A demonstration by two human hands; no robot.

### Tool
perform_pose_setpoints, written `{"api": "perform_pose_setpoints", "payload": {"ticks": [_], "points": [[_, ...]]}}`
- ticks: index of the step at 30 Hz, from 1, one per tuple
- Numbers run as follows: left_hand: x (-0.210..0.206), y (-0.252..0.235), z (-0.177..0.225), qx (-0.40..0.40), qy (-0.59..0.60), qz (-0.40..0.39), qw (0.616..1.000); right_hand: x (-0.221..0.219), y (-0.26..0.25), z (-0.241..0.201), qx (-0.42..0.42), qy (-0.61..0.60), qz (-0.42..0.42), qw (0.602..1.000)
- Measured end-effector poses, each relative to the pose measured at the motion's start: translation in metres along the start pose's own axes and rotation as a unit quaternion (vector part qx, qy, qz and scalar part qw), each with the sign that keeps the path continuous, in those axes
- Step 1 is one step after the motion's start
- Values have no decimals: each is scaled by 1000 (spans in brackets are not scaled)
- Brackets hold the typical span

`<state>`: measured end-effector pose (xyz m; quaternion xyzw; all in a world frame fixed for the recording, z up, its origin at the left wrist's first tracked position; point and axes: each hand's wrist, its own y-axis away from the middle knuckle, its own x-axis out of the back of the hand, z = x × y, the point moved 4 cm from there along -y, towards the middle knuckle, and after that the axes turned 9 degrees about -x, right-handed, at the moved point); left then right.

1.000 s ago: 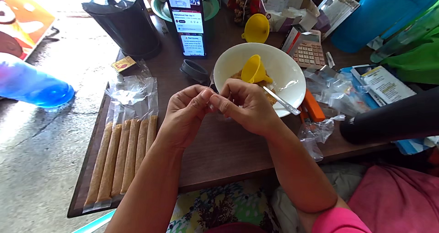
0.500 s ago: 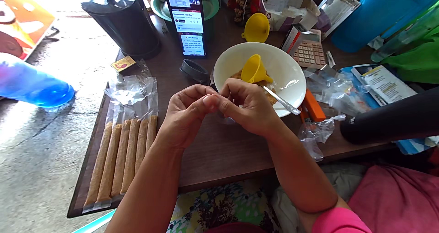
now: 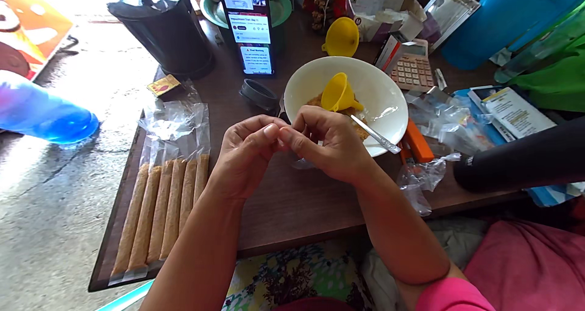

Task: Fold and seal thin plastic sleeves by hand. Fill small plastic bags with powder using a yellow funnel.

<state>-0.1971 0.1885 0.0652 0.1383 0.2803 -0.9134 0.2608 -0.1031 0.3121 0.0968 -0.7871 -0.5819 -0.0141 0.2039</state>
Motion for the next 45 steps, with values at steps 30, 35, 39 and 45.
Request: {"api": "perform_pose_setpoints", "payload": {"ticks": [30,35,39,45], "points": [[1,0,0,-6,8,-4,1000,1,-1,2,5,-5,-9,1000],[2,0,0,-35,-42,5,999,2,1,3,-12,-3,-3,1000],[4,0,1,-54,-85,35,994,2,0,3,-12,3,-3,1000],[2,1,3,-56,-90,40,994,1,-2,6,-9,-10,7,1000]]}}
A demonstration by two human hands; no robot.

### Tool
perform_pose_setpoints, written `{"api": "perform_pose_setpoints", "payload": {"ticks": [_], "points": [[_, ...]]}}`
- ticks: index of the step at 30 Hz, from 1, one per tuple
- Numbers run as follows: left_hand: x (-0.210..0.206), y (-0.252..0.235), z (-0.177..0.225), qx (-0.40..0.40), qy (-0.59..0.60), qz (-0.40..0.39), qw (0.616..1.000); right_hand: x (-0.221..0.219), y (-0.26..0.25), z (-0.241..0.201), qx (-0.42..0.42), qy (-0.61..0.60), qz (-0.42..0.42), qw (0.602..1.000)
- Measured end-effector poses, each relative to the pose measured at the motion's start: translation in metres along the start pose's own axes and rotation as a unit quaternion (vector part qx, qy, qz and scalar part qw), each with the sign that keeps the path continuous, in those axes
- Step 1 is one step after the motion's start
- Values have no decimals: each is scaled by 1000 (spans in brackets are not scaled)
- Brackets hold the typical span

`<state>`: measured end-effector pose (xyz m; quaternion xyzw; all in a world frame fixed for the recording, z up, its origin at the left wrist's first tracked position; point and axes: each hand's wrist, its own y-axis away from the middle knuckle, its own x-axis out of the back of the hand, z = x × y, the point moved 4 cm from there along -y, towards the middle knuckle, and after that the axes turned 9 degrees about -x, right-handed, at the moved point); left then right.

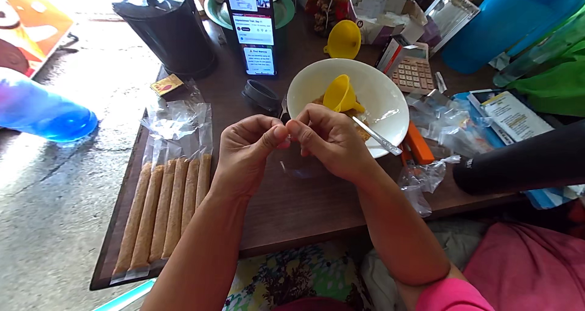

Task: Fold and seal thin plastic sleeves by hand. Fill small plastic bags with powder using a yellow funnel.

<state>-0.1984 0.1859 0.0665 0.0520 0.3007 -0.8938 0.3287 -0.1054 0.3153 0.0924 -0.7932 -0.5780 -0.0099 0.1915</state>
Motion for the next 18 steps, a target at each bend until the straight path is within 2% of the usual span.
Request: {"api": "perform_pose_setpoints", "payload": {"ticks": [8,18], "points": [[1,0,1,-7,10,16,1000,-3,1,-8,15,-61,-42,997],[-1,-4,2,-19,29,-29,999,3,-1,-3,30,-77,1,997]]}}
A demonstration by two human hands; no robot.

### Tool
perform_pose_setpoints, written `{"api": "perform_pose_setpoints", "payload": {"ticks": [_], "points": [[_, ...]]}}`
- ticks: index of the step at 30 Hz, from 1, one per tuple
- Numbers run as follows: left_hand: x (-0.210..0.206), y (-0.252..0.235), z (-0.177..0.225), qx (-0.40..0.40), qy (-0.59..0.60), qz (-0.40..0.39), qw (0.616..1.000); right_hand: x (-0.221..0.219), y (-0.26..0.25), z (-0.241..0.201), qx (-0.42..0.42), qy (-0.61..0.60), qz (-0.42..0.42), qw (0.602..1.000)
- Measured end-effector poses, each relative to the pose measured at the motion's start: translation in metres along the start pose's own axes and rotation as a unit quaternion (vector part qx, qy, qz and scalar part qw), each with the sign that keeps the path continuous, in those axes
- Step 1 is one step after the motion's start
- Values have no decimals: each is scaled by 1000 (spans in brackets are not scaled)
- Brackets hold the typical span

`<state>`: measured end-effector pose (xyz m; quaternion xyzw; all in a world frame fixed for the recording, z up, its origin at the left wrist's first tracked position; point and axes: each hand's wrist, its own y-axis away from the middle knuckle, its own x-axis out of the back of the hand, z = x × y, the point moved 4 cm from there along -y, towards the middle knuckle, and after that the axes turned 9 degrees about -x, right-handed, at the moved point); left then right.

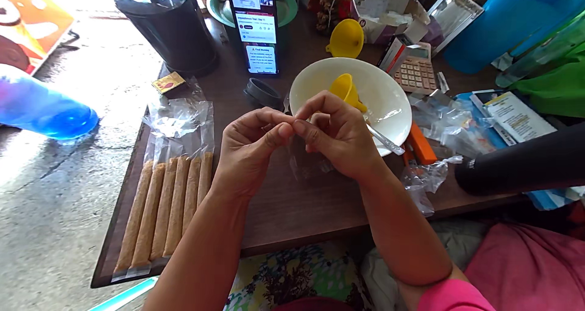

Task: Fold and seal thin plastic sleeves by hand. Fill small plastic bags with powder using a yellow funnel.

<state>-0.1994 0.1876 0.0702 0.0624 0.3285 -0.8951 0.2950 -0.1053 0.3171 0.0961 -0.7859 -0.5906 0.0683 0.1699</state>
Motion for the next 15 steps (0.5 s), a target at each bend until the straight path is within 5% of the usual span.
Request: {"api": "perform_pose_setpoints", "payload": {"ticks": [15], "points": [[1,0,-1,12,13,9,1000,-1,0,-2,-5,27,11,1000]]}}
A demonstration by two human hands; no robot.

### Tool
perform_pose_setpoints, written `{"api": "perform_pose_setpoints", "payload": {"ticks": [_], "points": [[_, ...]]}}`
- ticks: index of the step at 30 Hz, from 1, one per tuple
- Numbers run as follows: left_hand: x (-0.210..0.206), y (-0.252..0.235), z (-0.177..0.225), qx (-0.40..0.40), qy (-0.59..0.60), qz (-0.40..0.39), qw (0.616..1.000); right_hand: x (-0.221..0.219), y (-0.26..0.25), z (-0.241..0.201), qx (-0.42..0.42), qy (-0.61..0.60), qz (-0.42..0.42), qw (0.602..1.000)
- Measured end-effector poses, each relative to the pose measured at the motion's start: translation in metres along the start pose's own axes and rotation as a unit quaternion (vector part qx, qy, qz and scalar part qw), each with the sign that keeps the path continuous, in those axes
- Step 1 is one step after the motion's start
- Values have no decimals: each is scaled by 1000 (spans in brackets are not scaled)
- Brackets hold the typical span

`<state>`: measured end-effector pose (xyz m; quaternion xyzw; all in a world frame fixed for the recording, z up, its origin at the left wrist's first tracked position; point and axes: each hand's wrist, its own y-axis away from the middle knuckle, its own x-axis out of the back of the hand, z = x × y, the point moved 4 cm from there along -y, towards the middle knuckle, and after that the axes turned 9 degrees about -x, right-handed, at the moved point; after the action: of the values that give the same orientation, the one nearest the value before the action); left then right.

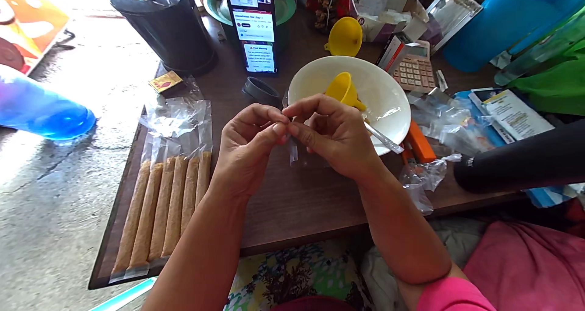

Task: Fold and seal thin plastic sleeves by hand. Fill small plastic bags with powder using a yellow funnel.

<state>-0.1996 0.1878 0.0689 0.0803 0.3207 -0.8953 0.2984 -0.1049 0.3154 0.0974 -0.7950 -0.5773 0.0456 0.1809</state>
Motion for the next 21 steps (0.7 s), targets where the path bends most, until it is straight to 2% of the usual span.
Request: {"api": "perform_pose_setpoints", "payload": {"ticks": [5,10,13,15,18,19,21], "points": [[0,-1,2,-21,-17,6,1000,-1,0,1,18,62,19,998],[-2,-1,3,-31,-29,-4,999,-2,0,1,35,55,20,998],[-2,0,7,-68,-110,12,992,-3,0,1,45,65,24,997],[-2,3,15,-143,-239,20,960,-4,0,1,56,93,41,993],[-15,16,30,-282,-396,7,874,-6,0,-1,94,137,69,984],[-27,23,34,-301,-416,-1,858,-6,-1,-1,108,149,74,980],[-60,45,43,-286,-413,-28,864,-8,-2,1,132,168,79,974]]}}
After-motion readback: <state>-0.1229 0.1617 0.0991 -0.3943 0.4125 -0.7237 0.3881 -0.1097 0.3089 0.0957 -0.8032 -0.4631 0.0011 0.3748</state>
